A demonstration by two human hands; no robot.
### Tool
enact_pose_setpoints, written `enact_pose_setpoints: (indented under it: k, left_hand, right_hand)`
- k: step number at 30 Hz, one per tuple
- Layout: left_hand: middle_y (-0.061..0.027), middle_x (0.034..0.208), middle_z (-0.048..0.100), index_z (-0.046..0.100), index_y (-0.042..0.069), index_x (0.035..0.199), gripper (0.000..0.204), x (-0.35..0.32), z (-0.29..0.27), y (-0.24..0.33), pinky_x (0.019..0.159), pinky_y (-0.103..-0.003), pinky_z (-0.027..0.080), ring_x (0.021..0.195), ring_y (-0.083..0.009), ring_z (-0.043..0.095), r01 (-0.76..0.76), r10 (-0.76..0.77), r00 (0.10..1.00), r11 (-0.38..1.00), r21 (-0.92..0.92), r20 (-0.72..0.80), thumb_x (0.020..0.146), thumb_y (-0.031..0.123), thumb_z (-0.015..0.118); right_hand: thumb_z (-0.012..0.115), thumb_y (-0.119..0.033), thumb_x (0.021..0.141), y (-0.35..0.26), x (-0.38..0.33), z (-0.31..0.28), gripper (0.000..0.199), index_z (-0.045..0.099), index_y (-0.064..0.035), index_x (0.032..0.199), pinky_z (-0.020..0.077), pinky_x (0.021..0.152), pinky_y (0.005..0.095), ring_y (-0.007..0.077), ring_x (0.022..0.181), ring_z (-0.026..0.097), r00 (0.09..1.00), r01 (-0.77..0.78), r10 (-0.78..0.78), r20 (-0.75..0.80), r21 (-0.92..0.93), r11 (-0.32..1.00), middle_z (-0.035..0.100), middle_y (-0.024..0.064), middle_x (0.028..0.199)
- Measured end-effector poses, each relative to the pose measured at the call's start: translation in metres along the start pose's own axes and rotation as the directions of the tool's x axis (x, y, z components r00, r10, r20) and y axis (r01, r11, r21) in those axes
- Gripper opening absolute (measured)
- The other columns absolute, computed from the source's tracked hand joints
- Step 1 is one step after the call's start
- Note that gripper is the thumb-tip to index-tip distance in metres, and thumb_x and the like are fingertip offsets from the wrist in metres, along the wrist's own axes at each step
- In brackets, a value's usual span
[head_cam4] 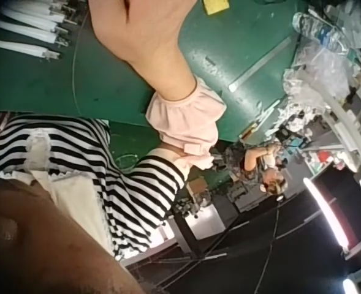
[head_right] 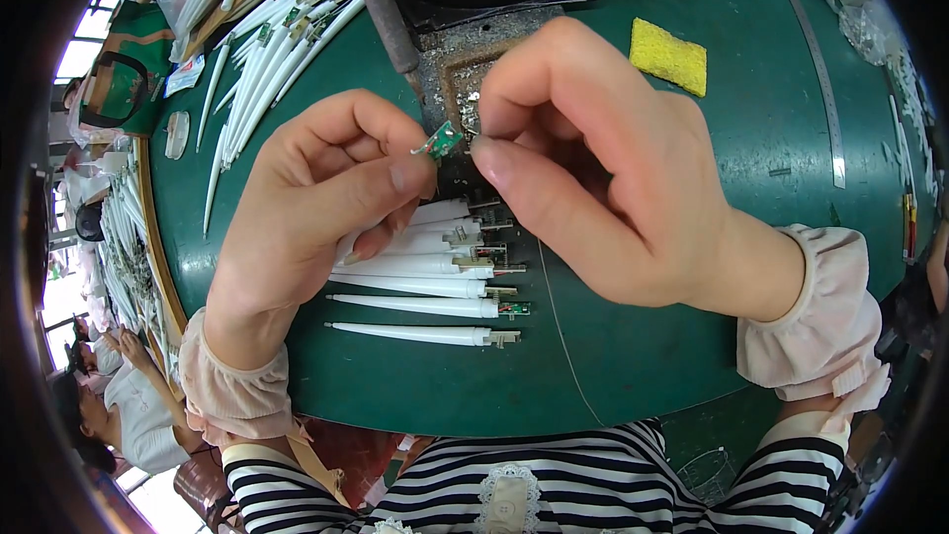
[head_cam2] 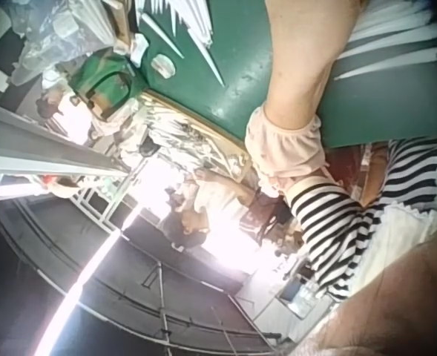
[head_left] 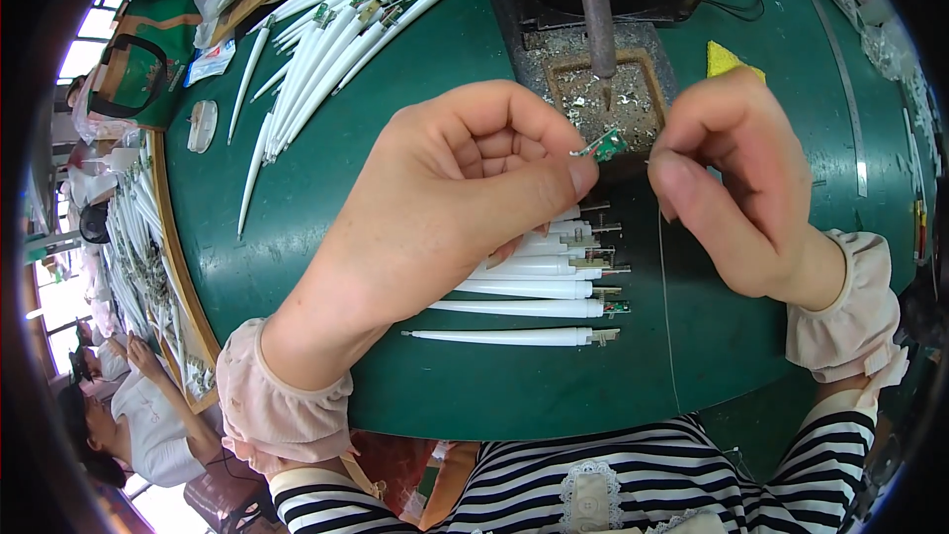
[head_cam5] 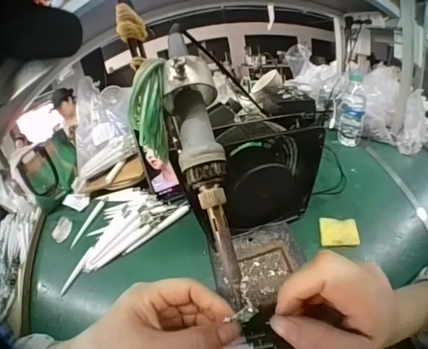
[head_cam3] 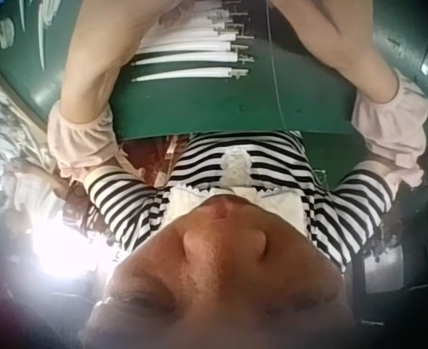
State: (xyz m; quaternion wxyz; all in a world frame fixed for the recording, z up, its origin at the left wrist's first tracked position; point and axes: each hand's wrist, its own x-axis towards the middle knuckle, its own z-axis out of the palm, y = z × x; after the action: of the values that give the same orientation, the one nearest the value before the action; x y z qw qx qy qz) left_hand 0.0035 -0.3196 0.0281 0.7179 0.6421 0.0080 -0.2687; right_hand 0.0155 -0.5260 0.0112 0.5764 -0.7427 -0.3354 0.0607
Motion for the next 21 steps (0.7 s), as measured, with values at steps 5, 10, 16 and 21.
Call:
enact_pose_setpoints:
  k: [5,10,16,21]
  left_hand:
    - [-0.004,0.072,0.057,0.053,0.001,0.086,0.008,0.002,0.004,0.0,0.042,-0.016,0.033,0.054,-0.005,0.047,-0.026,0.026,0.998,1.0,0.005,-0.057,0.081,0.006,0.057]
    - [-0.0044,0.072,0.057,0.053,0.001,0.086,0.008,0.003,0.003,0.0,0.041,-0.016,0.032,0.054,-0.0052,0.048,-0.076,0.08,0.994,0.996,0.051,-0.078,0.082,0.008,0.056]
    - [-0.0044,0.073,0.057,0.054,0.002,0.086,0.009,0.004,0.005,0.001,0.041,-0.015,0.031,0.053,-0.0052,0.048,-0.129,0.136,0.983,0.99,0.065,-0.125,0.081,0.009,0.056]
    - [-0.0046,0.073,0.058,0.054,0.002,0.085,0.009,0.004,0.006,0.002,0.04,-0.015,0.031,0.053,-0.005,0.047,-0.16,0.169,0.977,0.984,0.077,-0.13,0.081,0.01,0.057]
  right_hand:
    - [0.049,-0.005,0.085,0.002,0.006,-0.001,0.01,0.042,0.0007,0.091,0.0396,0.051,0.0168,0.0062,0.061,0.048,0.999,-0.029,0.028,-0.02,-0.018,0.999,0.046,0.0045,0.079]
    - [0.049,-0.007,0.086,0.005,0.01,0.001,0.011,0.043,0.0003,0.09,0.0408,0.052,0.016,0.0049,0.062,0.05,0.996,-0.088,0.088,-0.024,0.037,0.995,0.048,0.0035,0.077]
    - [0.049,-0.008,0.086,0.005,0.013,0.002,0.011,0.043,0.0001,0.091,0.0408,0.051,0.0158,0.0047,0.061,0.05,0.996,-0.077,0.081,-0.046,0.078,0.994,0.05,0.003,0.075]
    - [0.049,-0.007,0.086,0.006,0.014,0.003,0.01,0.043,0.0001,0.091,0.0405,0.05,0.0156,0.0046,0.06,0.05,0.998,-0.035,0.039,-0.053,0.074,0.997,0.05,0.0031,0.074]
